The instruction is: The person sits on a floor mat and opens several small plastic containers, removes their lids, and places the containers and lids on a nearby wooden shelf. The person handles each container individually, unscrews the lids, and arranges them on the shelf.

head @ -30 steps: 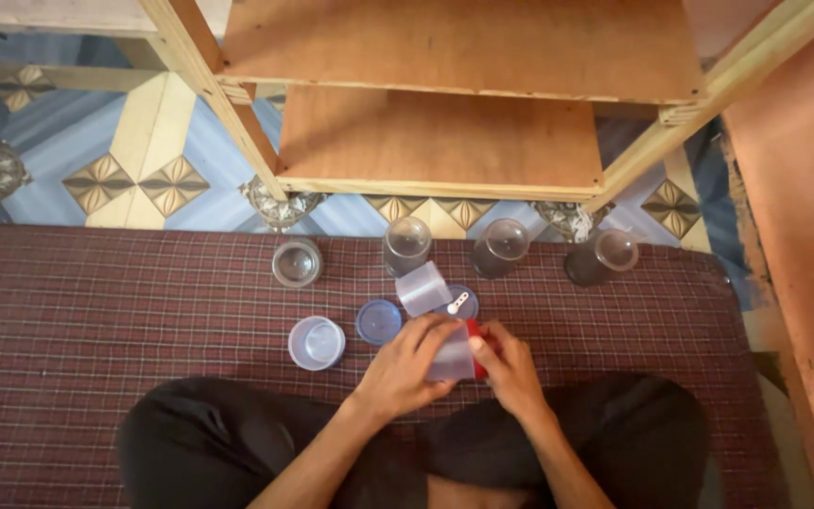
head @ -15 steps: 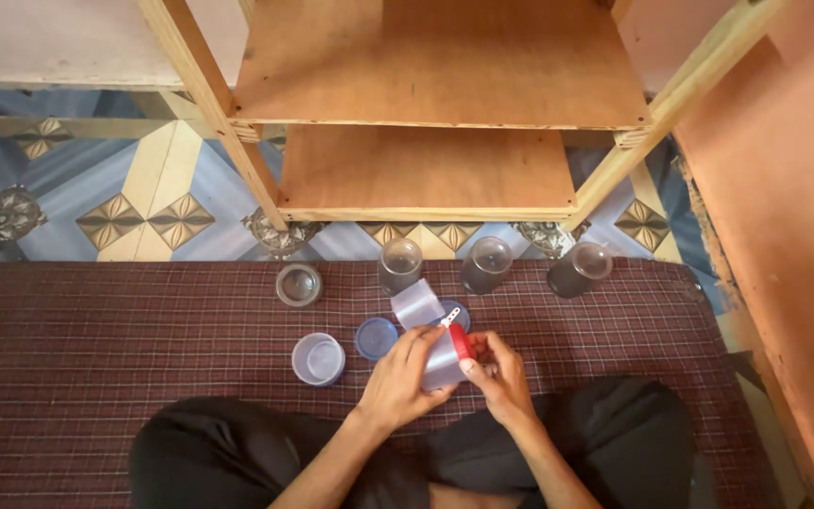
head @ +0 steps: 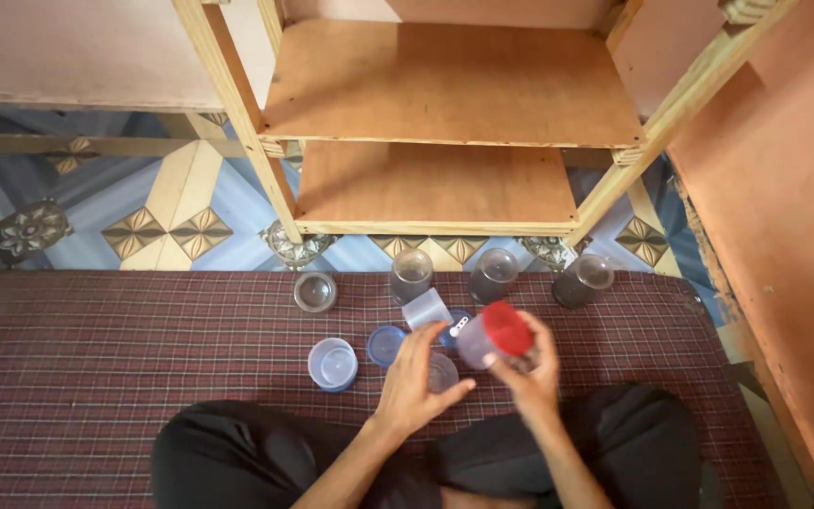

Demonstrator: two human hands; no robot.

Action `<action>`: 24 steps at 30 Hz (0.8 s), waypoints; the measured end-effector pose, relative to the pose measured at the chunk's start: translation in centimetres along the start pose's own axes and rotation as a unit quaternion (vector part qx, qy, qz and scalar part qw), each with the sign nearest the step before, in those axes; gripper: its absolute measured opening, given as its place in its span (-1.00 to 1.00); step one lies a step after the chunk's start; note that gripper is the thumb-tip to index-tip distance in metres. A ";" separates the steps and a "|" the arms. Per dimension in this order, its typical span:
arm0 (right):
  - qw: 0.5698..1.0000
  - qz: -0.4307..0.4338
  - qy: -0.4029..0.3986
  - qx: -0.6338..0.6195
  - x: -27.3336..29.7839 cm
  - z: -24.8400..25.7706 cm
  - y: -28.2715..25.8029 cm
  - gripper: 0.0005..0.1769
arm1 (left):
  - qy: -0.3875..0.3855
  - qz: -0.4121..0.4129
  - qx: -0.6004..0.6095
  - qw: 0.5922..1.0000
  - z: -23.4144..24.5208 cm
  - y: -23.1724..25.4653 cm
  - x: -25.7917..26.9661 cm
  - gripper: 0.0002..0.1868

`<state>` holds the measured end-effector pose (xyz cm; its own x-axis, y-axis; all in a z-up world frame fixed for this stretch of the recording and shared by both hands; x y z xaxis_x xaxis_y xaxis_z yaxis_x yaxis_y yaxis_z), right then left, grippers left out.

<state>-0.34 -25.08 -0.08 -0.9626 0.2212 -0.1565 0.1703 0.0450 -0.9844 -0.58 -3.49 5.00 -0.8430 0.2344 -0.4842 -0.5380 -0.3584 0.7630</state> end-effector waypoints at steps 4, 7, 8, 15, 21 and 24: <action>0.984 0.110 0.097 0.102 -3.5 2.7 -3.5 -0.07 | 0.014 0.087 -0.001 0.996 0.3 -1.0 0.0 -0.31; 0.966 0.119 0.154 0.168 -7.5 4.4 -6.3 -0.06 | 0.013 0.090 0.018 0.996 0.0 -1.0 0.0 -0.41; 0.950 0.133 0.176 0.219 -9.4 5.0 -7.5 -0.07 | 0.016 0.080 0.028 0.996 -0.1 -0.9 -0.1 -0.44; 0.852 0.311 0.203 0.370 -25.1 5.9 -15.7 -0.15 | -0.016 0.072 0.030 0.997 -0.4 -0.7 -0.3 -0.59; 0.831 0.203 0.232 0.463 -32.2 7.2 -13.6 -0.24 | -0.016 0.094 0.028 0.995 -0.2 -1.3 -0.5 -0.59; 0.819 0.224 0.251 0.465 -31.4 7.3 -11.6 -0.30 | -0.019 0.105 0.031 0.994 -0.7 -1.3 -0.7 -0.57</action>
<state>26.43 -39.66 15.62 -0.6001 0.3952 -0.6954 0.0248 -0.8598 -0.5100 0.69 -3.76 4.01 -0.9351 0.1948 -0.2961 -0.3480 -0.3464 0.8711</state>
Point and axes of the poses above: each hand's wrist, its own x-axis away from the middle knuckle, its own z-axis out of the back of the hand, y = z × x, the point moved 5 cm from there along -x, towards the middle knuckle
